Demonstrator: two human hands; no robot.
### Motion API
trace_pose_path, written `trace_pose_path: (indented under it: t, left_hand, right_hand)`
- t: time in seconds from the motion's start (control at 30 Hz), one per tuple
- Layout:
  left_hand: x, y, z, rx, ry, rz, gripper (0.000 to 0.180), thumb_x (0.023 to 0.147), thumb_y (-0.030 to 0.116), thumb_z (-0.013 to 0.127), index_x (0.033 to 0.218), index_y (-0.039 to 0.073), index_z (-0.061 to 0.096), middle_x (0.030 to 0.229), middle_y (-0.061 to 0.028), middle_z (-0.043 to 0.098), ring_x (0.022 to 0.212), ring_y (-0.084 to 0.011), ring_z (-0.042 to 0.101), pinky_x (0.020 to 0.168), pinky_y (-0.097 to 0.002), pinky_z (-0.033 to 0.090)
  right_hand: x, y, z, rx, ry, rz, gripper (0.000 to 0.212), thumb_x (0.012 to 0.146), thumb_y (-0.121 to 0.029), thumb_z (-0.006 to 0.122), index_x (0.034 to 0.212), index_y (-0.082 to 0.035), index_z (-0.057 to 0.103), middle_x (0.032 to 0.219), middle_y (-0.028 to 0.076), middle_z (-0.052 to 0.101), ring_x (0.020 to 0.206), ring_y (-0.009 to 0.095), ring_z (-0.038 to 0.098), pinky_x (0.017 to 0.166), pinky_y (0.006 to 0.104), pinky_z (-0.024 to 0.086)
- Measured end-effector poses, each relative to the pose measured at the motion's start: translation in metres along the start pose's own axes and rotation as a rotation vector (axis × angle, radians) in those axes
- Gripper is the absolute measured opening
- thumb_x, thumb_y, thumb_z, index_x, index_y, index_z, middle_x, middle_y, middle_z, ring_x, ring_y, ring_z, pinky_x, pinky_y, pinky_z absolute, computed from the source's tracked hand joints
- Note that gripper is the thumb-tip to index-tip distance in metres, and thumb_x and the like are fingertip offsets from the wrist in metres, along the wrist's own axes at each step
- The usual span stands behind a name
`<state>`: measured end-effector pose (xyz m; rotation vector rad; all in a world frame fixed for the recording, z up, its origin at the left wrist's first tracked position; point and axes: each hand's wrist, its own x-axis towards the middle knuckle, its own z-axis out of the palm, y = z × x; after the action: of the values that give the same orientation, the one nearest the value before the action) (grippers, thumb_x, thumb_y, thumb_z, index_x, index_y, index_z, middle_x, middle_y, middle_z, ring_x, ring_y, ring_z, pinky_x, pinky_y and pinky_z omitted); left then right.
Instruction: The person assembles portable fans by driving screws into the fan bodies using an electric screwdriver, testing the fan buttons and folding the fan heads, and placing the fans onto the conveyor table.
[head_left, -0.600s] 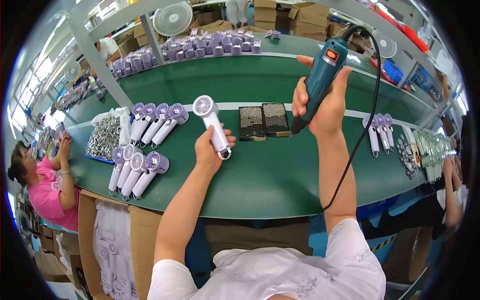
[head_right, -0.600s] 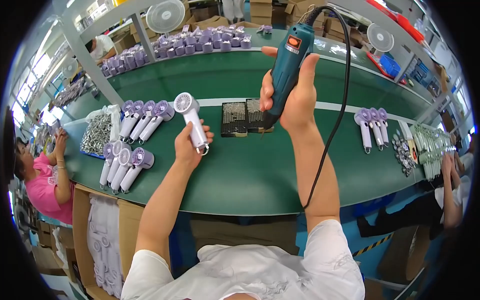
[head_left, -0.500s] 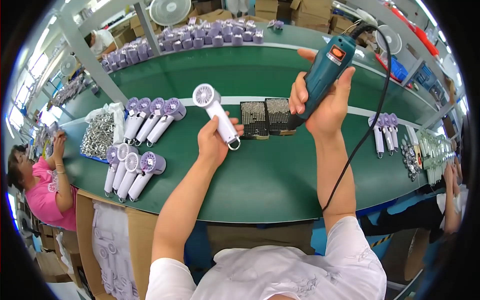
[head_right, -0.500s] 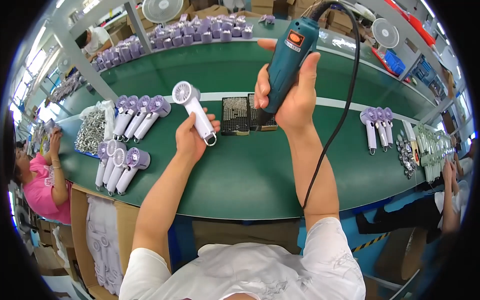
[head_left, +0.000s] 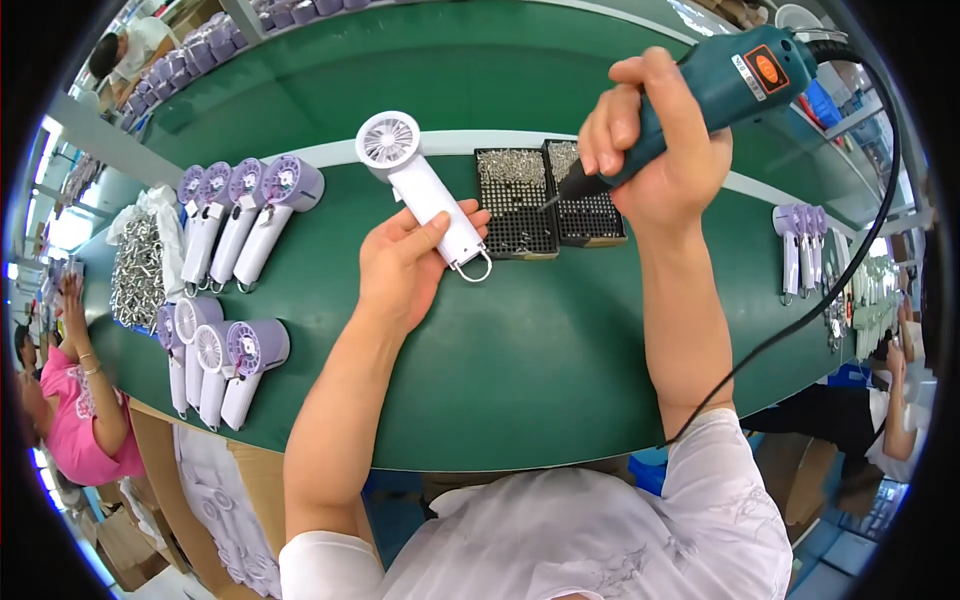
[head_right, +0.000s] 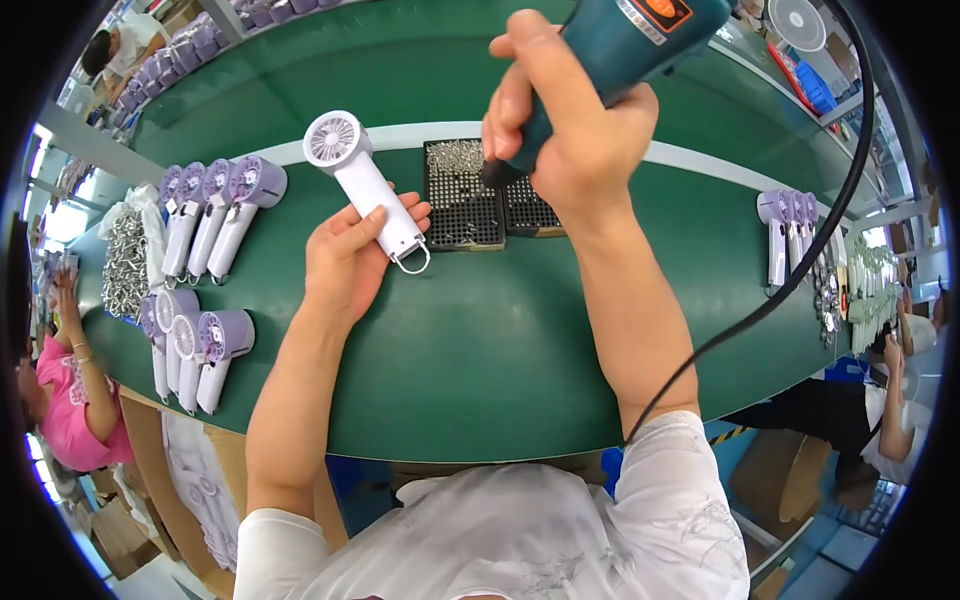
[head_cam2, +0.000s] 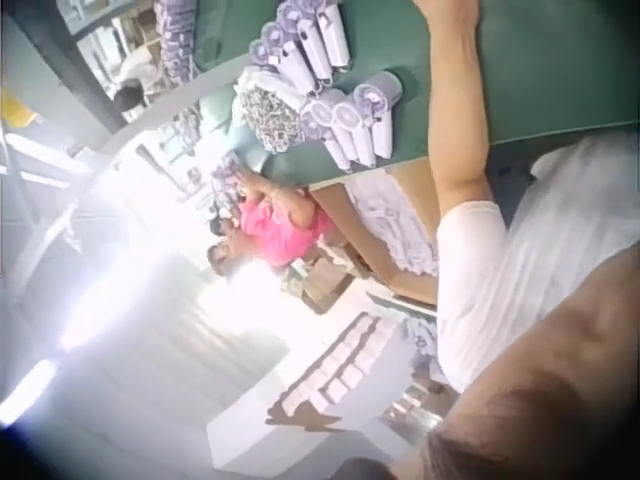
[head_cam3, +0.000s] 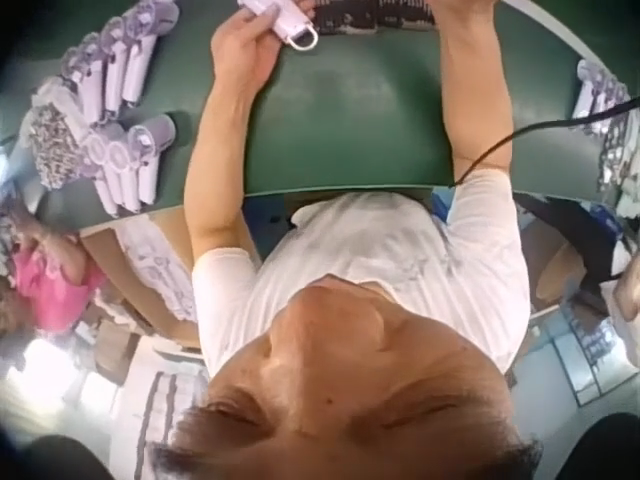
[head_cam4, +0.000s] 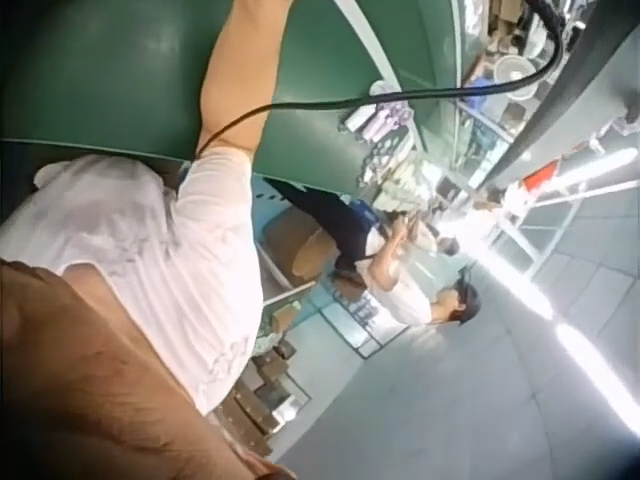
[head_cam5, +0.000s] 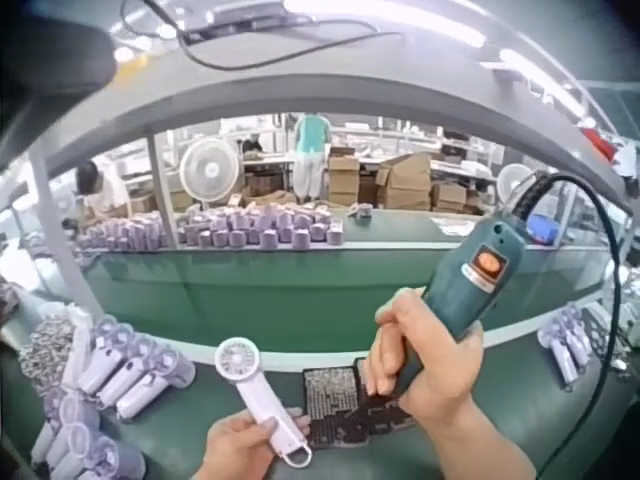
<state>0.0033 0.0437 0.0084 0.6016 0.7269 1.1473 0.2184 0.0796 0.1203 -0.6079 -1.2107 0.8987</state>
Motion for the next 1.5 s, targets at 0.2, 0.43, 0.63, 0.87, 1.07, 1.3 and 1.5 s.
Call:
trace_pose_path:
  t: [0.2,0.43,0.63,0.87,1.07,1.3,1.5]
  left_hand:
    - [-0.004,0.005,-0.005,0.061,-0.037,-0.031,0.041,0.102,0.013,0.052,0.136,-0.009,0.044,0.131,-0.0263,0.058,0.115,-0.0419,0.064,0.097,-0.0523,0.054]
    - [-0.005,0.006,-0.005,0.19,0.095,0.002,0.043,0.099,0.013,0.057,0.132,-0.013,0.047,0.12,-0.025,0.064,0.112,-0.0357,0.065,0.096,-0.0488,0.055]
    - [-0.01,-0.002,0.008,0.214,0.046,-0.085,0.043,0.099,0.012,0.057,0.131,-0.013,0.045,0.125,-0.0285,0.062,0.116,-0.0367,0.064,0.097,-0.0482,0.055]
    - [-0.008,0.002,0.003,0.206,0.053,-0.137,0.045,0.1,0.019,0.062,0.132,-0.01,0.049,0.116,-0.0205,0.068,0.102,-0.0302,0.071,0.082,-0.04,0.061]
    - [-0.006,0.0,-0.004,0.265,-0.002,-0.182,0.043,0.099,0.02,0.064,0.125,-0.011,0.052,0.121,-0.0236,0.065,0.105,-0.0334,0.07,0.084,-0.0425,0.062]
    - [-0.005,0.001,-0.005,0.251,0.001,-0.211,0.042,0.099,0.02,0.064,0.125,-0.011,0.052,0.118,-0.0229,0.066,0.107,-0.0335,0.069,0.087,-0.043,0.061]
    - [-0.006,0.0,-0.005,0.255,-0.008,-0.199,0.041,0.099,0.02,0.063,0.124,-0.012,0.053,0.115,-0.0219,0.068,0.105,-0.0324,0.07,0.087,-0.0402,0.059]
  right_hand:
    - [-0.011,0.026,-0.001,0.015,-0.025,-0.007,0.025,0.1,-0.015,0.052,0.093,0.006,0.063,0.057,0.008,0.052,0.041,0.017,0.048,0.042,0.0343,0.044]
    - [-0.017,0.043,0.003,0.015,-0.005,-0.01,0.022,0.098,-0.015,0.059,0.096,0.007,0.062,0.057,0.009,0.055,0.041,0.017,0.051,0.041,0.035,0.045]
    - [-0.022,0.049,0.007,0.015,-0.001,0.024,0.022,0.098,-0.014,0.059,0.095,0.008,0.06,0.057,0.009,0.055,0.041,0.017,0.051,0.041,0.0348,0.046]
    - [-0.024,0.054,0.009,0.005,-0.034,0.006,0.021,0.098,-0.013,0.058,0.094,0.008,0.06,0.057,0.01,0.055,0.041,0.017,0.051,0.041,0.0346,0.047]
    - [-0.026,0.056,0.01,-0.012,-0.033,0.023,0.02,0.098,-0.012,0.059,0.094,0.007,0.06,0.056,0.01,0.055,0.041,0.017,0.051,0.041,0.0342,0.047]
    - [-0.027,0.058,0.01,-0.027,-0.044,0.022,0.018,0.098,-0.012,0.059,0.094,0.006,0.061,0.056,0.009,0.055,0.041,0.017,0.051,0.041,0.0338,0.047]
    - [-0.027,0.061,0.011,-0.022,-0.063,-0.003,0.016,0.098,-0.012,0.06,0.094,0.004,0.061,0.057,0.009,0.055,0.042,0.016,0.052,0.041,0.0335,0.048]
